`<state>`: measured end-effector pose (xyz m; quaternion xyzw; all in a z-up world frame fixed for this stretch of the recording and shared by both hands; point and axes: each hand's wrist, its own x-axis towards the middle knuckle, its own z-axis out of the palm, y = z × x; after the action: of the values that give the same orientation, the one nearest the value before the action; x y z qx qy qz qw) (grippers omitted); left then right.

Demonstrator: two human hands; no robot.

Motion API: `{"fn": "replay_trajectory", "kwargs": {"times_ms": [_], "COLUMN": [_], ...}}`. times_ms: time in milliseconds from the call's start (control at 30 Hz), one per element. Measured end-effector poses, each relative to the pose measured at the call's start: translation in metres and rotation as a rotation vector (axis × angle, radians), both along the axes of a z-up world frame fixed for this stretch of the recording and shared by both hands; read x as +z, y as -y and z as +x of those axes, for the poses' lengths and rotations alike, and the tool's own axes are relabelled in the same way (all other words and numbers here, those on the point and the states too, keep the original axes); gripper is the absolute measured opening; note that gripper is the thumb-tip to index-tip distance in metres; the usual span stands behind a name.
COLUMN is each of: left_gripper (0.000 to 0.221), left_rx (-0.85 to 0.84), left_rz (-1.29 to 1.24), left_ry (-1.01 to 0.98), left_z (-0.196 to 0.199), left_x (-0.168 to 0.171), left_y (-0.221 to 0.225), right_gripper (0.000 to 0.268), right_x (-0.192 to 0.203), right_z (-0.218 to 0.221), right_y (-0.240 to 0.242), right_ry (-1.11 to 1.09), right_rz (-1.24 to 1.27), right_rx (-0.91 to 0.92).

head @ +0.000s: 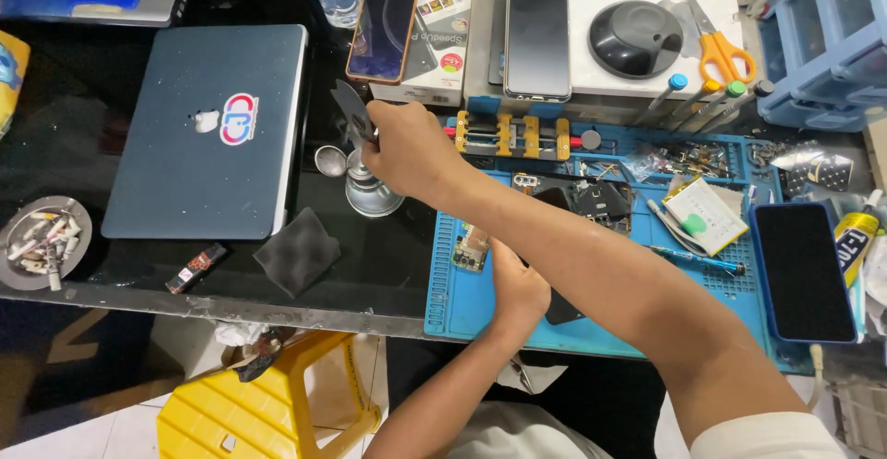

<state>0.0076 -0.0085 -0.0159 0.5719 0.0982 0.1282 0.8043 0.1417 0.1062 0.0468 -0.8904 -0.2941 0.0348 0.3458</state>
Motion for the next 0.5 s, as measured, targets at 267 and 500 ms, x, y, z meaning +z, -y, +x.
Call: {"fn": "replay_trajectory", "kwargs": {"times_ms": [267, 500], "left_gripper": [0.079, 0.079], "left_rx": [-0.031, -0.051], "left_rz": [-0.003, -0.008], "left_ry": [-0.025, -0.051], "left_z": [-0.002, -0.003], "left_x": [0.004, 0.008], "left_y": [0.005, 0.006], "right_gripper": [0.009, 0.011], "right_x": [0.012, 0.013], "right_z": [-0.004, -0.006], "right_y": [0.005, 0.003], "right_ry": [-0.073, -0.066], "right_rz": [0.023, -0.057], "right_rx": [-0.003, 0.006]}}
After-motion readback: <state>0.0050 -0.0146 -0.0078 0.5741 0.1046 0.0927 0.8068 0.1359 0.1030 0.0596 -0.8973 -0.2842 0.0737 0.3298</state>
